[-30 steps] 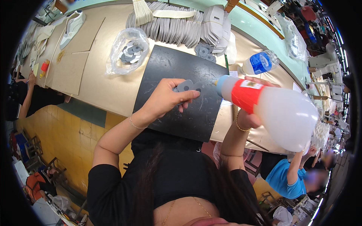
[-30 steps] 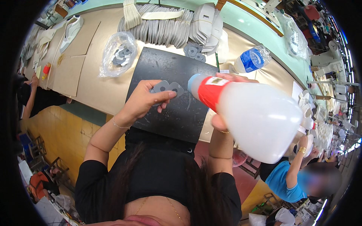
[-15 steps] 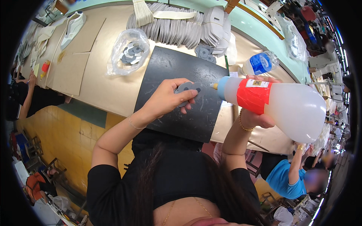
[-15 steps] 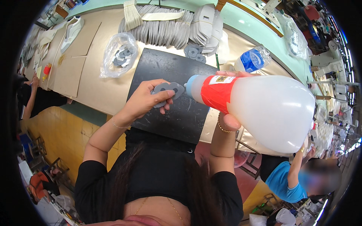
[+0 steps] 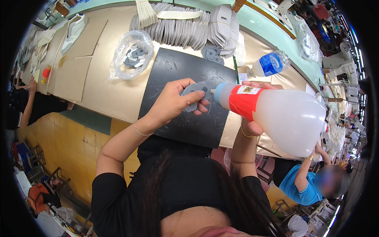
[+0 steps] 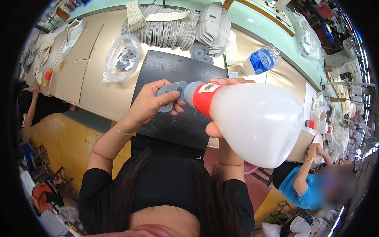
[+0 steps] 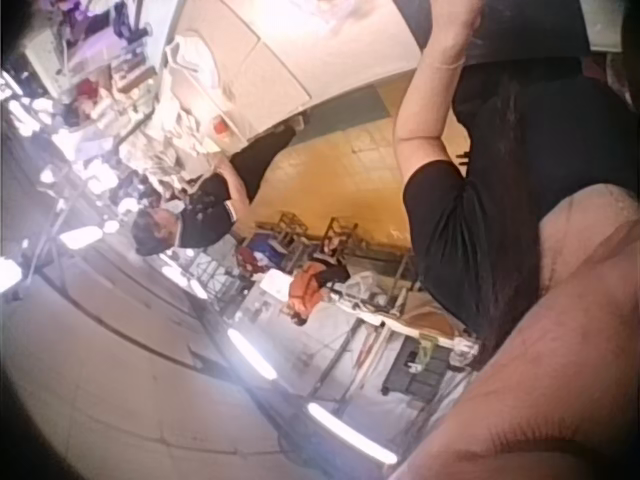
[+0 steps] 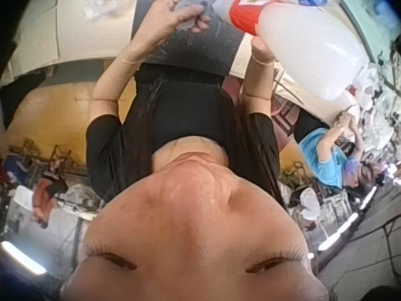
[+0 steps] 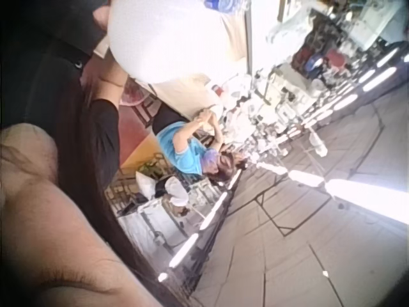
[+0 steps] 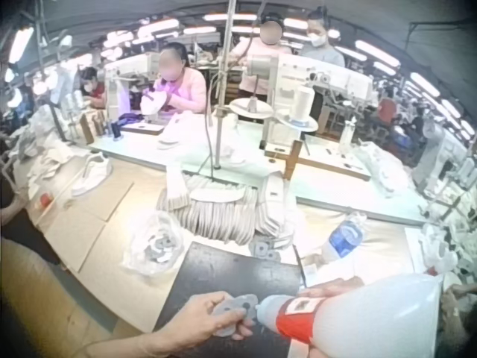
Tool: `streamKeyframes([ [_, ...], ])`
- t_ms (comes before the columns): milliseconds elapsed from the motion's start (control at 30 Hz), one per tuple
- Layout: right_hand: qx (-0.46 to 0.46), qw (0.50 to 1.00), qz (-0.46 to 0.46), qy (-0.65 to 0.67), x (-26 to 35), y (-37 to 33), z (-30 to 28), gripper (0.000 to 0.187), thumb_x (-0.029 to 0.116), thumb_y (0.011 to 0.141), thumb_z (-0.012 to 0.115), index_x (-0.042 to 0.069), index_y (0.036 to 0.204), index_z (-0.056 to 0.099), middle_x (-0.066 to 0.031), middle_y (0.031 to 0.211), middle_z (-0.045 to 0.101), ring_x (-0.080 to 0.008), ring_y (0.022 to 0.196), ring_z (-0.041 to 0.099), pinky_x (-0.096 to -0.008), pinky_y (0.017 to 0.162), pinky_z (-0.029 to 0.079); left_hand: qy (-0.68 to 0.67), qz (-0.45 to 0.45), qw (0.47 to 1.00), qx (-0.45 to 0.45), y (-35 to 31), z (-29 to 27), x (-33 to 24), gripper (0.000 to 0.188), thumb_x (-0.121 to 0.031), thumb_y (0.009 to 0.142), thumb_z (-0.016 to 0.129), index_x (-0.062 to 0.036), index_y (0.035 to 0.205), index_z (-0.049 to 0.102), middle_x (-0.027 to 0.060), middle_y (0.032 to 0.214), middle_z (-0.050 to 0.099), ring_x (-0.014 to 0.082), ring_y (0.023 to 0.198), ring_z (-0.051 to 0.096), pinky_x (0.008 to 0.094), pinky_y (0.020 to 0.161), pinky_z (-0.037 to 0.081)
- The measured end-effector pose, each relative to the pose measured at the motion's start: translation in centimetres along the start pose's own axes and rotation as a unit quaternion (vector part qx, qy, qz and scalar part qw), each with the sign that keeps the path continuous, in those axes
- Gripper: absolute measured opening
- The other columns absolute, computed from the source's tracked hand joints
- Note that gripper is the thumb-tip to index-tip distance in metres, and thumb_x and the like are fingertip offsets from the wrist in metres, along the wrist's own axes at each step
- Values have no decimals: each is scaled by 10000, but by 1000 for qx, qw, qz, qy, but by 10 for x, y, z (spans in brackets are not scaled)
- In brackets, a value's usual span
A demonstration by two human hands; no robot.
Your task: The person applies glue from a squeeze bottle onto small grey fabric pieces on a black mat. They briefly pause to write on a yellow notepad with a blue pen while another person holds a white shoe part nearby, then resume gluing the fabric pieces.
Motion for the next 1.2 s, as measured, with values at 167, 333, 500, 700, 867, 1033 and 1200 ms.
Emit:
streamKeyframes([
  [167,-28,999,-21,-12,-2,-1,-8,1046,807,599,619,-70,1146,454,-145,995,548,-311,838,648,-432,732,574,-18,-14,1000,-8,-2,-1,1,206,-150,908,609,36,996,592,136,846,666,167,706,666,265,602,544],
  [333,-62,994,-13,94,-2,-2,-23,1042,780,501,699,1,1157,478,-127,997,573,-315,896,641,-407,792,548,-11,1,1000,-20,0,-10,2,228,-172,905,627,35,997,611,110,830,659,123,673,633,243,558,519],
  [500,65,990,-122,12,22,-2,-5,1089,859,593,514,-115,1075,457,-173,920,563,-315,800,648,-415,713,582,-14,12,998,-61,-1,-14,-4,186,-157,883,659,7,948,600,93,814,651,110,652,613,234,539,505],
  [700,128,984,-124,16,21,-16,4,1038,794,599,607,-92,1123,473,-202,934,592,-344,835,655,-419,734,575,-15,39,998,-47,1,-14,-5,182,-146,860,683,12,895,602,90,814,642,120,670,614,249,556,508],
  [867,216,962,-152,-70,24,-9,16,1036,795,598,617,-82,1130,470,-191,933,590,-328,832,649,-402,727,571,-10,36,997,-67,-4,-17,-6,159,-136,865,673,5,894,606,101,833,652,118,661,613,245,541,501],
  [1033,71,993,-96,-20,23,-7,-6,1037,818,611,584,-70,1130,452,-175,909,577,-289,786,631,-390,721,571,-28,31,998,-56,-3,-15,-6,175,-160,887,648,11,918,626,111,851,662,117,656,613,244,530,496],
  [1200,28,994,-101,27,22,-10,-6,1048,823,610,578,-74,1137,446,-196,938,584,-310,852,638,-416,758,572,-6,53,997,-58,0,-16,-6,197,-179,897,637,17,905,646,98,822,662,111,640,603,242,523,490],
])
Point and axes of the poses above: each hand's wrist, its own y-axis towards the middle knuckle, its own z-axis out of the palm, x = y × z, the point moved 10 cm from there along y, towards the middle knuckle
